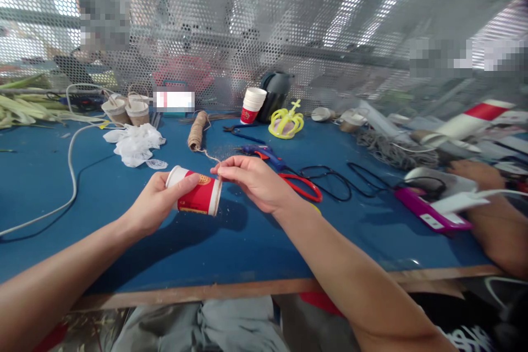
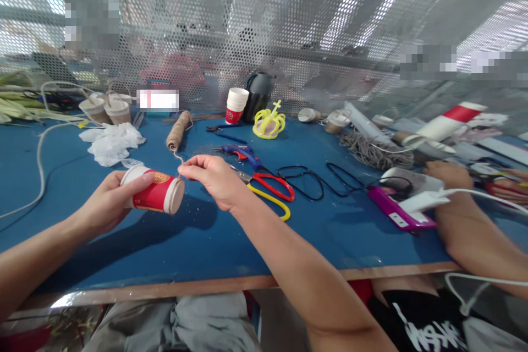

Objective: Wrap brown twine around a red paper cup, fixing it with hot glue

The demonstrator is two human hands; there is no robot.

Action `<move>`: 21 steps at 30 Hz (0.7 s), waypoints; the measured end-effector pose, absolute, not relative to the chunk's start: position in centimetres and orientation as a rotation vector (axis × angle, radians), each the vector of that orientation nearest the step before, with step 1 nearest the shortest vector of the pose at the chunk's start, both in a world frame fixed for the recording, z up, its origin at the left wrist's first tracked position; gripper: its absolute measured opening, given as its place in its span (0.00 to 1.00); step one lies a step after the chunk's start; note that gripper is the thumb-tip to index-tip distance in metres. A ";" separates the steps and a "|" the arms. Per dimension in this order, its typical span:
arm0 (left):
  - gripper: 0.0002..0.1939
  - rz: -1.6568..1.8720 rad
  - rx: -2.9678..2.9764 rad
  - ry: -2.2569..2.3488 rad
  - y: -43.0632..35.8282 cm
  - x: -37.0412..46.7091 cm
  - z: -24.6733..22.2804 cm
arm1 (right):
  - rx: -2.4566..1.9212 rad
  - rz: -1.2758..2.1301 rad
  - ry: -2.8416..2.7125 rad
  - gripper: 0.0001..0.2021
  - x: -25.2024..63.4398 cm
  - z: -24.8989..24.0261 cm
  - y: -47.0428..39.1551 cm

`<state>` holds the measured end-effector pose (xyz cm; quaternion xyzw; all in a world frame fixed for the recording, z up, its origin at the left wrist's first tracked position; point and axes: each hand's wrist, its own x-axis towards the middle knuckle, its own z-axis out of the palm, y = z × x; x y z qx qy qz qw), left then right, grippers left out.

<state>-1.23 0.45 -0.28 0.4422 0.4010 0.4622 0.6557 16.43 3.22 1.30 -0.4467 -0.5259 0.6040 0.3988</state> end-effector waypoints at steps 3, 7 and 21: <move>0.12 1.066 1.006 0.917 0.5 -1.2 -0.3 | -1.130 1.537 -1.330 0.04 16.4 1.2 3.2; 0.12 1.084 1.009 0.916 0.5 -1.3 -0.3 | -1.128 1.539 -1.342 0.05 16.4 1.1 3.1; 0.09 1.114 1.064 0.842 0.4 -1.5 -0.4 | -1.119 1.551 -1.365 0.06 16.2 1.3 2.9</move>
